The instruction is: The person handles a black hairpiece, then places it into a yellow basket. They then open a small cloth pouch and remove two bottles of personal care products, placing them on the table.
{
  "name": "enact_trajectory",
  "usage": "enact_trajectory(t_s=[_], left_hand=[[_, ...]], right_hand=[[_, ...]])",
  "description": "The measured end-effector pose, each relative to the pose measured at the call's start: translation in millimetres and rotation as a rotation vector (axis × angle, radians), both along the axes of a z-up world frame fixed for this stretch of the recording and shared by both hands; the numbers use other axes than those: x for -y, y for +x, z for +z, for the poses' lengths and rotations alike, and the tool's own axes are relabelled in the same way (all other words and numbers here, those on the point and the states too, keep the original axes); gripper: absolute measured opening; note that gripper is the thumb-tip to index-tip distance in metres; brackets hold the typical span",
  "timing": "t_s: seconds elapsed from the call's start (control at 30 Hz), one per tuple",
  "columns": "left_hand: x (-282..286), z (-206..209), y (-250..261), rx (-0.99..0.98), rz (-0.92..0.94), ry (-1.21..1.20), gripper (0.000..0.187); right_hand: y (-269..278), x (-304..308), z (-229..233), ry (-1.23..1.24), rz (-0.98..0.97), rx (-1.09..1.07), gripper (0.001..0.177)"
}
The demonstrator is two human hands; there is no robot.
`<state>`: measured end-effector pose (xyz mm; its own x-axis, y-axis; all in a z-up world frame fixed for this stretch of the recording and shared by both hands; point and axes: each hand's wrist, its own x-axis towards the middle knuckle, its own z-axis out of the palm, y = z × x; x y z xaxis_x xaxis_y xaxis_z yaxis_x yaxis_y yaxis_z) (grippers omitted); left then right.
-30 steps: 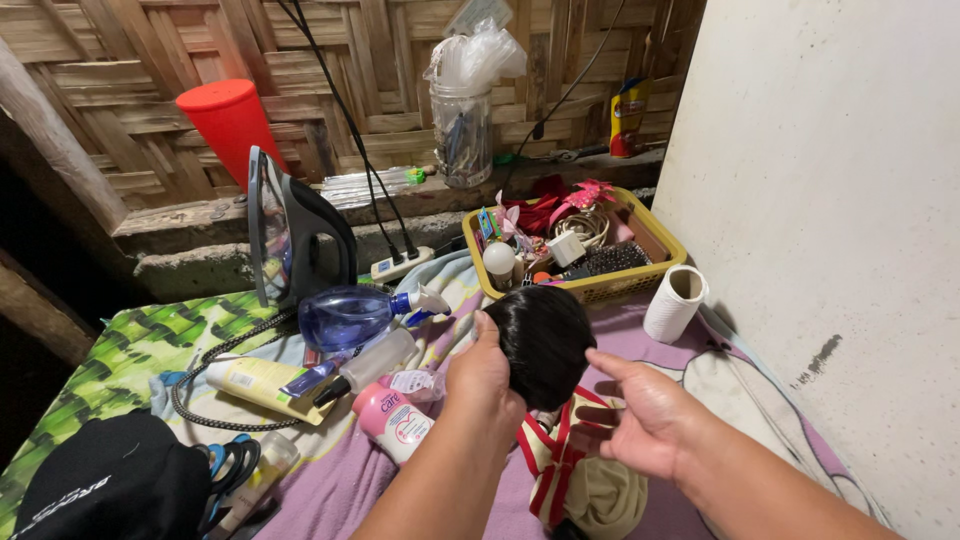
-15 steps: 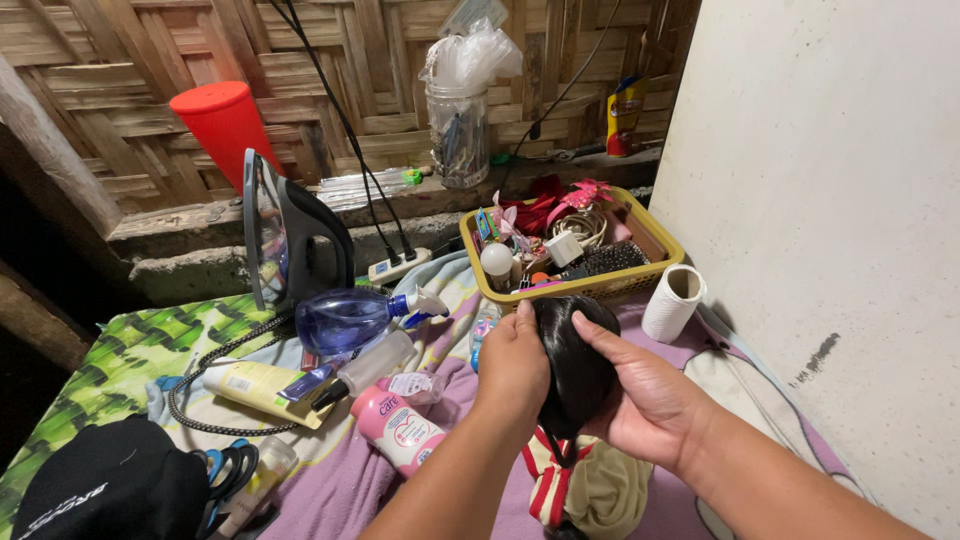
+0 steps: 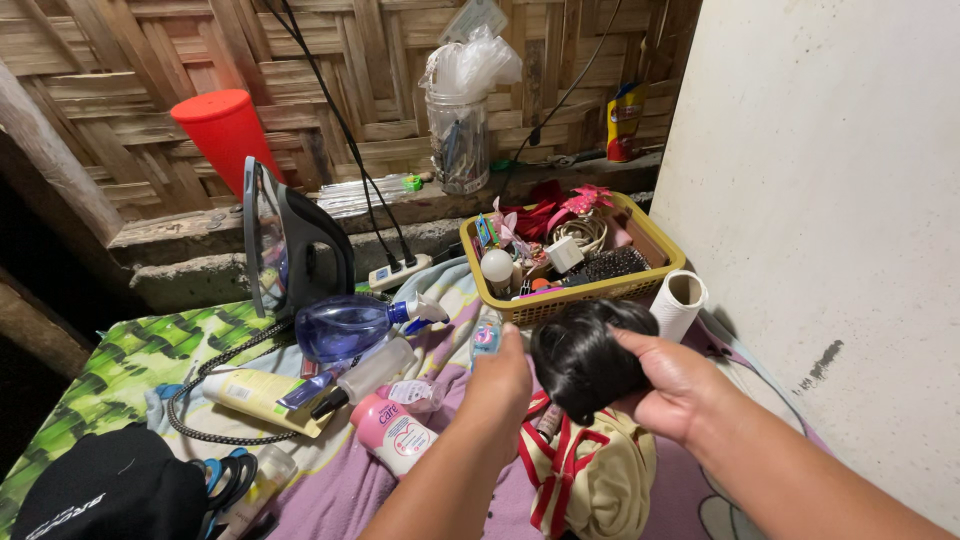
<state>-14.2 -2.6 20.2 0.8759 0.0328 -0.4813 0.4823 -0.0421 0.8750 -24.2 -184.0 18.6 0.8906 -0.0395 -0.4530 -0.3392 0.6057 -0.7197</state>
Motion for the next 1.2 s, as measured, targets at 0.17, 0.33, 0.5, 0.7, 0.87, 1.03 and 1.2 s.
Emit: enact_trajectory(t_s=[0.17, 0.33, 0.5, 0.7, 0.87, 1.03, 1.2], left_hand=[[15, 4, -32, -0.2, -0.281, -0.301, 0.087], [34, 11, -23, -0.046, -0.172, -0.624, 0.07], [21, 10, -10, 0.019, -0.276, -0.69, 0.046], [17, 2, 1, 0.13, -0.204, -0.641, 0.039], [12, -3, 8, 0.092, -0.129, -0.552, 0.036], [7, 0, 9, 0.308, -0.116, -0.389, 0.029], [25, 2, 5, 0.317, -0.178, -0.286, 0.033]], right_hand=[[1, -2, 3, -0.088, -0.145, 0.071, 0.03], [-13, -15, -10, -0.195, -0.162, 0.071, 0.027], [-21, -8, -14, -0.115, -0.11, 0.155, 0.026], [-27, 1, 1, -0.038, -0.078, 0.127, 0.031], [-32, -4, 19, -0.033, -0.057, 0.073, 0.038], [-40, -4, 32, -0.06, -0.121, -0.152, 0.048], [-40, -8, 26, 0.201, 0.142, 0.041, 0.061]])
